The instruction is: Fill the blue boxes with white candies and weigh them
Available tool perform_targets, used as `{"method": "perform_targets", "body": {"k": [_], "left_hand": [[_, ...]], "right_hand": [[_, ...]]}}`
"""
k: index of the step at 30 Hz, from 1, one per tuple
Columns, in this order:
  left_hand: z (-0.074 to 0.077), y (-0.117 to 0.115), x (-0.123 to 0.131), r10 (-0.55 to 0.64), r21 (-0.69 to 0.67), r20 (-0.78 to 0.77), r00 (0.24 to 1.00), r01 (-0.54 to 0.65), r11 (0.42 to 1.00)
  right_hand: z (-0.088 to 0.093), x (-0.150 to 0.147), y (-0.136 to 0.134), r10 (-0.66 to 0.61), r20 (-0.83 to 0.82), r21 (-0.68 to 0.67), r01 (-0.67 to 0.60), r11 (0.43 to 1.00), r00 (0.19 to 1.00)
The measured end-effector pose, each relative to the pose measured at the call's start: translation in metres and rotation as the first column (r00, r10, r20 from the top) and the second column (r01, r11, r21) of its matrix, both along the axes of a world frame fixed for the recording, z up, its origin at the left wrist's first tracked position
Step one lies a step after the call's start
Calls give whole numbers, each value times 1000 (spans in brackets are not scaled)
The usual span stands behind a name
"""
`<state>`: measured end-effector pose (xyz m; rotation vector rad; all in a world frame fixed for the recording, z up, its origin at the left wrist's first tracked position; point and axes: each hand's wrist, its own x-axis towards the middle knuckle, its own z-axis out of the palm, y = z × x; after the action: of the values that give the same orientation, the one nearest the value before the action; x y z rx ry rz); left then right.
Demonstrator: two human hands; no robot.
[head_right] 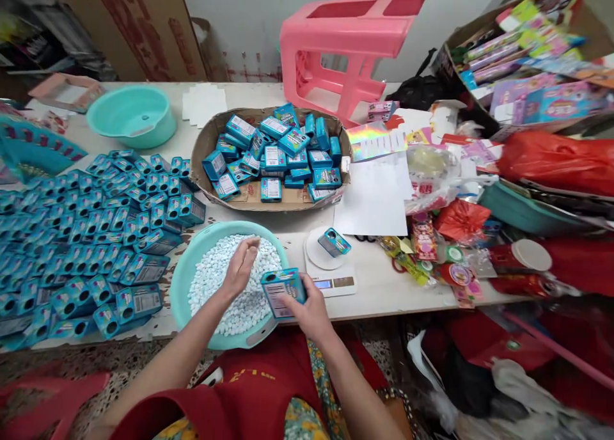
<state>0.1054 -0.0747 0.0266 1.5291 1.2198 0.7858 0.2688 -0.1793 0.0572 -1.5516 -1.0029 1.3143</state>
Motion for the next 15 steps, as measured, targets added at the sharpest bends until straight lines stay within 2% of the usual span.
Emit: {"method": "perform_targets", "body": {"k": [2, 4, 6, 7, 9, 11, 13, 15], "left_hand": [[-26, 9, -9, -63, 116, -291, 955, 100, 988], [-47, 11, -16, -158, 149, -516, 842, 269, 952], [-58, 7, -23, -206, 139, -599, 774, 354, 925], [-61, 4, -28, -205, 133, -598, 775, 349, 928], [-62, 0, -38, -124, 114, -527, 841, 214, 970], [-55, -1, -47, 43, 10, -350, 936, -43, 999], [-40, 1, -53, 248, -217, -63, 967, -256, 942], [-18, 3, -57, 442, -436, 237, 865, -312, 844]], "right_hand": [[0, -14, -7, 3, -30, 4, -3, 1000, 1000], [-2, -26, -13, 16, -61, 14, -15, 1000, 998], [-4, -37, -17, -7, -79, 38, 10, 999, 997], [-5, -41, -17, -30, -80, 51, 34, 998, 996], [-5, -47, -16, -76, -63, 77, 80, 994, 995], [-5, -50, -11, -107, 3, 121, 106, 987, 994], [-5, -51, -5, -125, 103, 189, 104, 976, 987], [-6, -55, 1, -127, 200, 250, 75, 965, 972]]}}
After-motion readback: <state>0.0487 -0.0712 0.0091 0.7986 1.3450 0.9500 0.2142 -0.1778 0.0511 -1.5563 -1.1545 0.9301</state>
